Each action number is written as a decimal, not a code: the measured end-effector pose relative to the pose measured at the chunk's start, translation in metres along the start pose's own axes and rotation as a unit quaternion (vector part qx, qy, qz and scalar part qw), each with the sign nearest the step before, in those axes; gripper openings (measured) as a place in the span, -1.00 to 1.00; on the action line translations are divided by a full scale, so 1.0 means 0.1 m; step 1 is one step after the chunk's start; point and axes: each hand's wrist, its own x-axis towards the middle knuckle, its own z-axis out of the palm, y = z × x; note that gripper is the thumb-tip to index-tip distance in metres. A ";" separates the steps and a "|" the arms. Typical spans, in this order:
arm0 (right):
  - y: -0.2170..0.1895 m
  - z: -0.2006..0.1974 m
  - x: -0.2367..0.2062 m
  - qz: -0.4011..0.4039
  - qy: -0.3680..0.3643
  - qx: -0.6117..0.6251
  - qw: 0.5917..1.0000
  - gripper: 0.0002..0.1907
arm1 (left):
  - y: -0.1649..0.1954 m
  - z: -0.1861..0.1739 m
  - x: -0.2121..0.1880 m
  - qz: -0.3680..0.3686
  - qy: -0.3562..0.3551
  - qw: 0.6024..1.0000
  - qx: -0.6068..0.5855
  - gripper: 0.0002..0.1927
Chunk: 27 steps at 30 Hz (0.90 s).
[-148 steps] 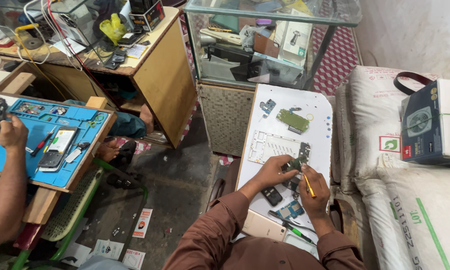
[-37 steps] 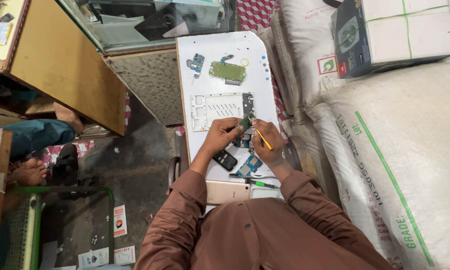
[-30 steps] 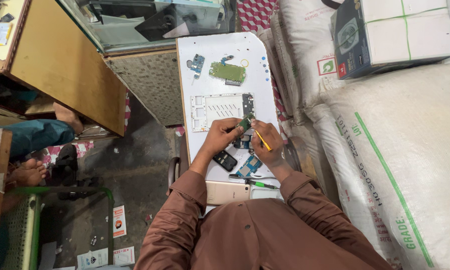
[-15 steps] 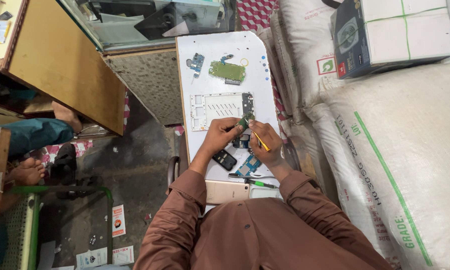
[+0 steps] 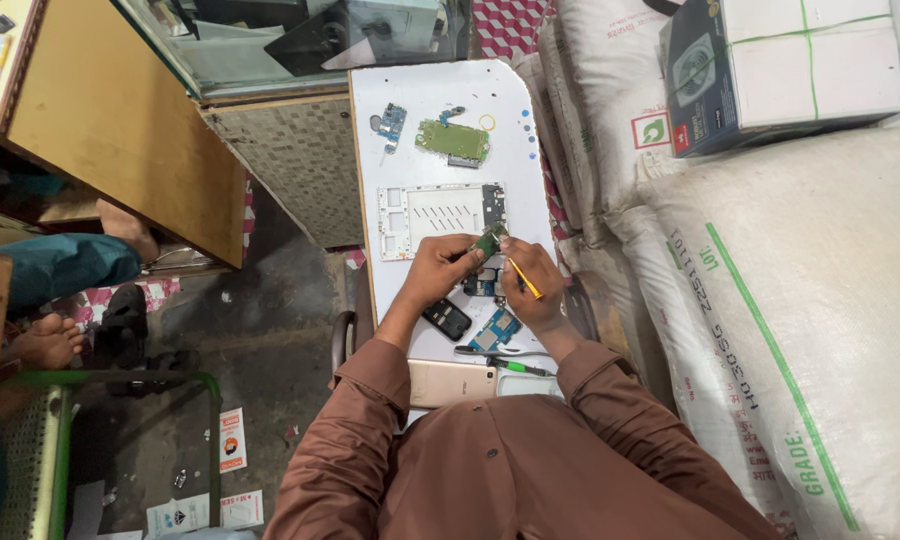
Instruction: The person sits at a small white work table in a phone repair shop and works on a disassembled smartphone, using a screwdriver on the exposed motherboard and internal components. They reposition the board and parts on the table while continuing to work on the phone internals with the tool.
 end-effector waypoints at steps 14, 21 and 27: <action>0.02 0.01 -0.01 0.010 0.002 0.001 1.000 -0.64 | 0.04 0.00 0.00 0.007 -0.002 1.000 0.001 -0.76; 0.06 0.01 -0.03 0.004 -0.001 0.009 1.000 -0.64 | 0.04 0.01 0.00 0.001 0.001 1.000 0.004 -0.75; 0.08 0.00 -0.03 0.004 0.003 0.015 1.000 -0.66 | 0.03 0.01 0.02 0.009 -0.004 1.000 0.001 -0.76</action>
